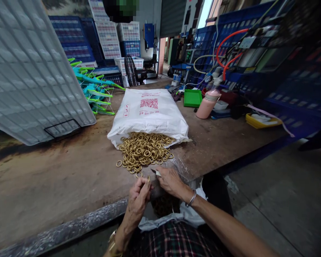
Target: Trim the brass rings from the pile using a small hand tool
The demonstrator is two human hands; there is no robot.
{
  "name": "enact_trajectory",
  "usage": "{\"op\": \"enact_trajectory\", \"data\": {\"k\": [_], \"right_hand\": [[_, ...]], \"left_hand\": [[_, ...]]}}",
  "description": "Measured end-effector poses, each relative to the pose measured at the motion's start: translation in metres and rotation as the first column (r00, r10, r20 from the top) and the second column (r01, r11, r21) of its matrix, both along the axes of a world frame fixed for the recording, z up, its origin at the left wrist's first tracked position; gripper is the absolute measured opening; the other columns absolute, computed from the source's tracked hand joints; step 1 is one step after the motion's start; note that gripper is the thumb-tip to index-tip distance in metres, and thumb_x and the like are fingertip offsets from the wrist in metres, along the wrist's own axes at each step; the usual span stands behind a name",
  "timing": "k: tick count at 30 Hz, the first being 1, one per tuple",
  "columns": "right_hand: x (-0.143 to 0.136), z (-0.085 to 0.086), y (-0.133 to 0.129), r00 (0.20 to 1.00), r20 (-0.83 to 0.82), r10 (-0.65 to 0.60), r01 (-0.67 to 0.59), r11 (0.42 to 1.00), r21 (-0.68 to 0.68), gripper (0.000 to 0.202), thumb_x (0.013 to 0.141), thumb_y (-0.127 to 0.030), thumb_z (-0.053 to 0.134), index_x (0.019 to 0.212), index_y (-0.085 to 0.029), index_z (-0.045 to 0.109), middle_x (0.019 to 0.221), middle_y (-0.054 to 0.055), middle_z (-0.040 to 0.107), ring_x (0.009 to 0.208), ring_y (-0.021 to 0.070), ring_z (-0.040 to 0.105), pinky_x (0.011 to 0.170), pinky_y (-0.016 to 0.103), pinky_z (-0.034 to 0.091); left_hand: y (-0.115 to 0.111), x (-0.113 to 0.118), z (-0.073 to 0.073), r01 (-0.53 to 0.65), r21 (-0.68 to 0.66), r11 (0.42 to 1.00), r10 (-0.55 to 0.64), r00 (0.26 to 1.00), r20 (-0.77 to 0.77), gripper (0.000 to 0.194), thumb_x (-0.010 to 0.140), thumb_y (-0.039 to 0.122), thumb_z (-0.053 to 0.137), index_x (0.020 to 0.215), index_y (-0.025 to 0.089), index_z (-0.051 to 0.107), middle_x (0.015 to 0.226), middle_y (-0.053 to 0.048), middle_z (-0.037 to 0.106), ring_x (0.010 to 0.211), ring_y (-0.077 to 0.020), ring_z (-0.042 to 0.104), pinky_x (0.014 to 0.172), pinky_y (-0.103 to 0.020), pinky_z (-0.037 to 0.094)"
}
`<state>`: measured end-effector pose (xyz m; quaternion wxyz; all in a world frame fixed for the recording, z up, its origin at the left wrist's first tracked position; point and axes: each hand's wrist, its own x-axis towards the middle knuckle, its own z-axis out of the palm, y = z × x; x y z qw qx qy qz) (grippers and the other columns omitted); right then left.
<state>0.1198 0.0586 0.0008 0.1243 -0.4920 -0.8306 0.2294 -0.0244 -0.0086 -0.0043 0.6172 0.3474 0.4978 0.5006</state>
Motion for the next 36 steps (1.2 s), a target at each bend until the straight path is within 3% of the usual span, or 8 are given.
{"op": "enact_trajectory", "data": {"k": [3,6,11,14,18,21,27,36], "right_hand": [[-0.003,0.009,0.003,0.964,-0.254,-0.074,0.050,0.994,-0.100,0.018,0.085,-0.022,0.039,0.077,-0.017,0.054,0.067,0.000,0.054,0.061,0.0117,0.044,0.060,0.023,0.032],[-0.010,0.018,0.000,0.861,-0.496,-0.111,-0.022,0.967,-0.254,0.023,0.087,-0.029,0.039,0.073,-0.017,0.053,0.068,-0.001,0.053,0.064,0.0111,0.045,0.061,0.022,0.035],[-0.015,0.017,-0.004,0.801,-0.581,-0.145,-0.137,0.900,-0.413,0.027,0.085,-0.035,0.041,0.065,-0.017,0.047,0.061,-0.004,0.045,0.058,0.0094,0.040,0.055,0.021,0.032],[-0.016,0.015,-0.004,0.808,-0.568,-0.157,-0.105,0.911,-0.400,0.026,0.083,-0.034,0.042,0.062,-0.018,0.043,0.059,-0.005,0.041,0.056,0.0090,0.037,0.053,0.021,0.030],[-0.014,0.013,-0.003,0.834,-0.530,-0.154,-0.042,0.939,-0.340,0.026,0.085,-0.031,0.040,0.063,-0.018,0.046,0.060,-0.003,0.045,0.058,0.0096,0.040,0.055,0.021,0.032],[-0.010,0.007,-0.002,0.899,-0.419,-0.127,0.040,0.977,-0.211,0.023,0.085,-0.026,0.039,0.066,-0.018,0.049,0.060,-0.002,0.047,0.057,0.0105,0.040,0.056,0.022,0.032],[-0.003,-0.004,-0.009,0.980,-0.161,0.114,-0.120,0.992,-0.026,0.011,0.074,-0.011,0.044,0.075,-0.018,0.053,0.063,-0.001,0.052,0.056,0.0111,0.041,0.055,0.023,0.027],[-0.006,0.000,-0.013,0.990,-0.059,0.131,-0.131,0.991,0.009,0.016,0.073,-0.011,0.041,0.078,-0.019,0.054,0.065,0.000,0.054,0.058,0.0129,0.044,0.055,0.025,0.025]], "left_hand": [[0.001,-0.001,-0.001,0.003,0.003,1.000,-0.003,0.999,0.048,0.035,0.075,0.053,0.059,0.074,0.019,0.049,0.048,0.009,0.036,0.041,-0.0053,0.026,0.041,-0.018,0.018],[0.003,0.000,0.001,0.027,-0.004,1.000,-0.026,0.998,0.052,0.036,0.074,0.054,0.060,0.073,0.019,0.050,0.046,0.009,0.035,0.040,-0.0049,0.024,0.040,-0.018,0.017],[0.003,0.001,0.005,0.059,-0.009,0.998,-0.059,0.998,-0.011,0.041,0.071,0.058,0.060,0.072,0.018,0.050,0.045,0.009,0.037,0.038,-0.0043,0.025,0.038,-0.018,0.016],[0.003,0.000,0.006,0.084,-0.031,0.996,-0.085,0.996,-0.025,0.040,0.073,0.056,0.058,0.072,0.017,0.052,0.046,0.009,0.037,0.037,-0.0039,0.025,0.038,-0.018,0.016],[0.002,-0.001,0.005,0.075,-0.061,0.995,-0.076,0.997,-0.004,0.037,0.074,0.053,0.060,0.076,0.017,0.052,0.057,0.006,0.047,0.039,-0.0027,0.028,0.038,-0.018,0.017],[0.001,-0.001,0.003,0.044,-0.038,0.998,-0.043,0.999,0.011,0.037,0.074,0.053,0.059,0.081,0.017,0.053,0.060,0.005,0.049,0.040,-0.0035,0.029,0.038,-0.018,0.019],[0.002,-0.003,0.002,0.058,-0.005,0.998,-0.058,0.998,-0.010,0.038,0.076,0.054,0.056,0.071,0.017,0.052,0.046,0.008,0.037,0.039,-0.0047,0.026,0.039,-0.018,0.019],[0.003,-0.001,0.002,0.027,-0.021,0.999,-0.028,0.999,-0.021,0.039,0.074,0.056,0.057,0.070,0.018,0.051,0.046,0.009,0.035,0.039,-0.0050,0.025,0.038,-0.018,0.018]]}}
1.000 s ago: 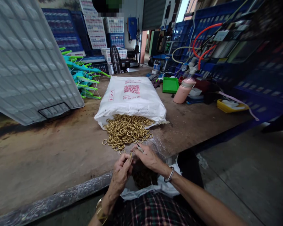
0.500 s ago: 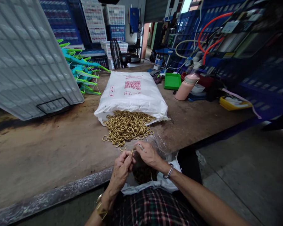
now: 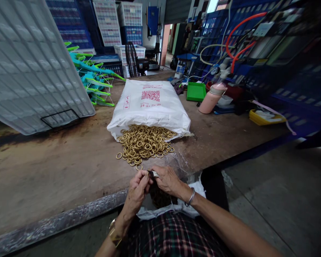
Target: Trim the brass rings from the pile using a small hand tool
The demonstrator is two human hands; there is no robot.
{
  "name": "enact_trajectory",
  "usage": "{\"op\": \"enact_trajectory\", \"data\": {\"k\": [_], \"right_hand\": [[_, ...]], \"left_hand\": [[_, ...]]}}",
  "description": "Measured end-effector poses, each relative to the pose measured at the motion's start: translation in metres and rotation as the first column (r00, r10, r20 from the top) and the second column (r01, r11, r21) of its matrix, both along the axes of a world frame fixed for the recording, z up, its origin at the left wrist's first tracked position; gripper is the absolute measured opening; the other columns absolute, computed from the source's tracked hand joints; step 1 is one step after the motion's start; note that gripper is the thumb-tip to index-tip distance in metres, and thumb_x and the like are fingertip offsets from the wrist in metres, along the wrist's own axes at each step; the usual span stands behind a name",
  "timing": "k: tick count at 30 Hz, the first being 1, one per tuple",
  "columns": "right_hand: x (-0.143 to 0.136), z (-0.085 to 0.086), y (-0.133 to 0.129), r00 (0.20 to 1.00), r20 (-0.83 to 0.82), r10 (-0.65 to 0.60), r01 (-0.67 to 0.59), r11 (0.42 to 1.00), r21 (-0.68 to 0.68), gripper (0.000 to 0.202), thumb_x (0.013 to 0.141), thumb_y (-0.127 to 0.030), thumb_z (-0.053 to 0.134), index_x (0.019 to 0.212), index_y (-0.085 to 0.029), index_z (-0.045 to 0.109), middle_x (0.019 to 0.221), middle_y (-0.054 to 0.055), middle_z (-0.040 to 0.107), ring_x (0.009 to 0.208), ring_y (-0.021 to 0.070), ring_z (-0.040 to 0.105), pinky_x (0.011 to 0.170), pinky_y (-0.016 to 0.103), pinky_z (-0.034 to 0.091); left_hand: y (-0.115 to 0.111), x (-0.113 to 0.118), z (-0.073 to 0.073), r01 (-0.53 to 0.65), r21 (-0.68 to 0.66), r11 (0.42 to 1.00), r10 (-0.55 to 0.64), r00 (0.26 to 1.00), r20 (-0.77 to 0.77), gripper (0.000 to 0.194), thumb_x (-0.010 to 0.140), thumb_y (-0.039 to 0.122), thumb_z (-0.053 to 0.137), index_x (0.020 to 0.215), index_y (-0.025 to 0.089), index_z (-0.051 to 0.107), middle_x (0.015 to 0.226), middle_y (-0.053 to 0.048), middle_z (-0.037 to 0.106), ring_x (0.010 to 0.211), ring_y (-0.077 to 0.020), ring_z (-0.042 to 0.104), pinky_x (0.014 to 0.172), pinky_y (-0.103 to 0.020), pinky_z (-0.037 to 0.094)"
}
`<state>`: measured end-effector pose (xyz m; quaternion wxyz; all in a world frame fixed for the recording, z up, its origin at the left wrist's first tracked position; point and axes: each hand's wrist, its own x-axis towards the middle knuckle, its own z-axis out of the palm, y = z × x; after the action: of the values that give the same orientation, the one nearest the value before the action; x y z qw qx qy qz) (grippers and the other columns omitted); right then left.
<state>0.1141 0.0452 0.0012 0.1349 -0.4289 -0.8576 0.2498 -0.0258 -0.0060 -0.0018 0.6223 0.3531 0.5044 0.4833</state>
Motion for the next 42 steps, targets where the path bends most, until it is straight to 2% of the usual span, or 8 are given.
{"op": "enact_trajectory", "data": {"k": [8,13,16,19,25,29,34,42], "right_hand": [[0.003,0.000,0.015,0.977,0.215,0.004,-0.002,1.000,-0.011,0.021,0.077,-0.014,0.042,0.092,-0.017,0.058,0.074,0.006,0.062,0.063,0.0159,0.053,0.056,0.026,0.027],[-0.007,-0.003,0.024,0.974,0.225,-0.032,0.025,0.999,0.030,0.021,0.078,-0.013,0.043,0.094,-0.016,0.057,0.078,0.007,0.063,0.067,0.0171,0.055,0.057,0.026,0.028],[-0.020,-0.006,0.022,0.996,0.084,-0.034,0.028,0.997,0.075,0.023,0.077,-0.010,0.043,0.096,-0.017,0.055,0.084,0.006,0.064,0.074,0.0161,0.055,0.062,0.025,0.031],[-0.036,-0.008,0.021,1.000,-0.007,-0.024,0.025,0.995,0.101,0.027,0.079,-0.012,0.044,0.103,-0.019,0.052,0.089,0.004,0.064,0.078,0.0155,0.056,0.065,0.024,0.032],[-0.055,-0.006,0.025,0.987,0.156,-0.026,0.009,0.994,0.110,0.026,0.077,-0.013,0.048,0.102,-0.021,0.051,0.090,0.005,0.065,0.077,0.0173,0.058,0.061,0.025,0.029],[-0.052,-0.007,0.026,0.976,0.215,-0.046,0.022,0.993,0.112,0.025,0.076,-0.012,0.046,0.099,-0.021,0.051,0.085,0.005,0.066,0.071,0.0169,0.058,0.059,0.026,0.027],[-0.034,-0.014,0.028,0.994,0.105,-0.019,0.006,0.993,0.118,0.029,0.071,-0.009,0.045,0.097,-0.019,0.052,0.077,0.003,0.063,0.066,0.0150,0.054,0.059,0.025,0.027],[-0.013,-0.011,0.042,0.871,-0.355,-0.340,0.294,0.939,-0.177,0.020,0.084,-0.032,0.037,0.071,-0.020,0.046,0.063,-0.003,0.049,0.059,0.0122,0.044,0.057,0.023,0.033]], "left_hand": [[-0.009,0.002,0.011,0.036,0.074,0.997,-0.029,0.994,-0.101,0.038,0.073,0.055,0.059,0.067,0.017,0.054,0.053,0.005,0.046,0.042,-0.0053,0.031,0.040,-0.019,0.023],[-0.023,0.013,0.010,0.130,-0.006,0.991,-0.128,0.979,0.158,0.035,0.075,0.052,0.058,0.072,0.017,0.055,0.054,0.004,0.051,0.039,-0.0050,0.033,0.037,-0.019,0.023],[-0.024,0.013,0.006,0.080,-0.079,0.994,-0.054,0.955,0.293,0.037,0.078,0.051,0.055,0.069,0.015,0.056,0.047,0.006,0.041,0.039,-0.0048,0.031,0.036,-0.018,0.022],[-0.022,0.005,0.009,-0.029,-0.140,0.990,0.076,0.935,0.346,0.035,0.073,0.049,0.060,0.067,0.015,0.053,0.055,0.004,0.049,0.040,-0.0041,0.034,0.035,-0.016,0.023],[-0.022,-0.013,0.016,-0.110,-0.234,0.966,0.211,0.859,0.466,0.034,0.065,0.042,0.066,0.088,0.019,0.056,0.054,0.005,0.056,0.034,-0.0060,0.036,0.032,-0.017,0.023],[-0.020,-0.019,0.012,-0.124,-0.295,0.947,0.273,0.795,0.541,0.023,0.064,0.034,0.069,0.072,0.015,0.059,0.063,0.000,0.059,0.048,-0.0075,0.050,0.040,-0.017,0.033],[-0.013,-0.023,0.010,-0.169,-0.348,0.922,0.345,0.767,0.541,0.017,0.065,0.025,0.071,0.064,0.013,0.059,0.072,-0.004,0.063,0.060,-0.0117,0.059,0.046,-0.019,0.043],[0.000,-0.015,0.014,-0.155,-0.291,0.944,0.277,0.854,0.441,0.029,0.059,0.025,0.076,0.079,0.014,0.058,0.062,0.002,0.058,0.052,-0.0086,0.055,0.041,-0.016,0.039]]}}
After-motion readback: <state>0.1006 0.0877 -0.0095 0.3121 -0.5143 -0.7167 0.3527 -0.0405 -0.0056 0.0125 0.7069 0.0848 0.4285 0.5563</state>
